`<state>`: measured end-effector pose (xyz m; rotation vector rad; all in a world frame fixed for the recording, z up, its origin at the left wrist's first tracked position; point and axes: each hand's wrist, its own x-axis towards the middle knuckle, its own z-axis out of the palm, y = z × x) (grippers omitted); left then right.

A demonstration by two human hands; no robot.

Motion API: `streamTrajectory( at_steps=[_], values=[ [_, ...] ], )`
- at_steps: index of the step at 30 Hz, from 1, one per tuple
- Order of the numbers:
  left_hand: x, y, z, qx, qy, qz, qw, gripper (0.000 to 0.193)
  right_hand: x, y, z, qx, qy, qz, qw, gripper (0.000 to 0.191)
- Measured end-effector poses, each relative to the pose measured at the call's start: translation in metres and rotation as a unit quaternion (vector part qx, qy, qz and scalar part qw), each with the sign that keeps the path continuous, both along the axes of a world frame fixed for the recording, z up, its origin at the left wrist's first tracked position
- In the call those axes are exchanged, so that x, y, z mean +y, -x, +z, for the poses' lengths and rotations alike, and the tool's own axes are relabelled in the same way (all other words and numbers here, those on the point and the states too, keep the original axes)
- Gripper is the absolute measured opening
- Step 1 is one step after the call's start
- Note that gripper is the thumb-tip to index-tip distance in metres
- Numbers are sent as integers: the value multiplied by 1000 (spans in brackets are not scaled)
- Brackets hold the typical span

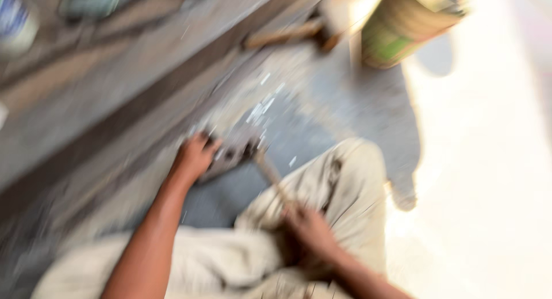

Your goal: The person sits on the floor and uses a hammer to strike a metal punch held against a perforated metal block, shaping small metal pieces. The person repeatedly repositions the punch and strikes it to form triangular shapes.

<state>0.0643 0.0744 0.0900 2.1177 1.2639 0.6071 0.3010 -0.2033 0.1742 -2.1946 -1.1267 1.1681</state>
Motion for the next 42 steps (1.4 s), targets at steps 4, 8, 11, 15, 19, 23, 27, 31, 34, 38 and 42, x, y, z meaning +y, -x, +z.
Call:
streamTrajectory(
  at_steps=[4, 8, 11, 15, 19, 23, 27, 31, 34, 38, 42],
  values=[
    [1, -3, 14, -11, 38, 11, 999, 40, -5, 2, 17, 55, 6, 27, 998, 47],
    [-8, -11, 20, -8, 36, 49, 998, 37, 5, -1, 32, 68, 24, 36, 997, 44],
    [-16, -16, 20, -58, 47, 65, 995, 34, 7, -6, 39, 96, 74, 25, 992, 45],
    [-19, -20, 13, -133, 79, 97, 983, 27, 3, -14, 42, 128, 59, 40, 989, 48],
    [-15, -26, 8, -171, 161, 148, 961, 22, -1, -19, 38, 121, 39, 47, 991, 49],
    [-17, -29, 9, -69, 149, 160, 973, 24, -1, -22, 35, 124, 18, 54, 991, 51],
    [-23, -36, 18, 53, -3, 114, 992, 33, -3, -22, 41, 127, 37, 57, 990, 50],
    [-31, -42, 32, 133, 38, 93, 986, 37, -5, -22, 50, 140, 47, 58, 987, 50],
    [-35, -46, 44, 173, 36, 75, 981, 35, -5, -24, 52, 152, 61, 65, 984, 50],
    [-31, -46, 58, 237, 66, 59, 967, 31, 0, -27, 44, 260, 102, 51, 959, 46],
    [-28, -43, 64, 269, 56, 49, 960, 32, 3, -24, 30, 432, 160, -36, 887, 37]
  ],
)
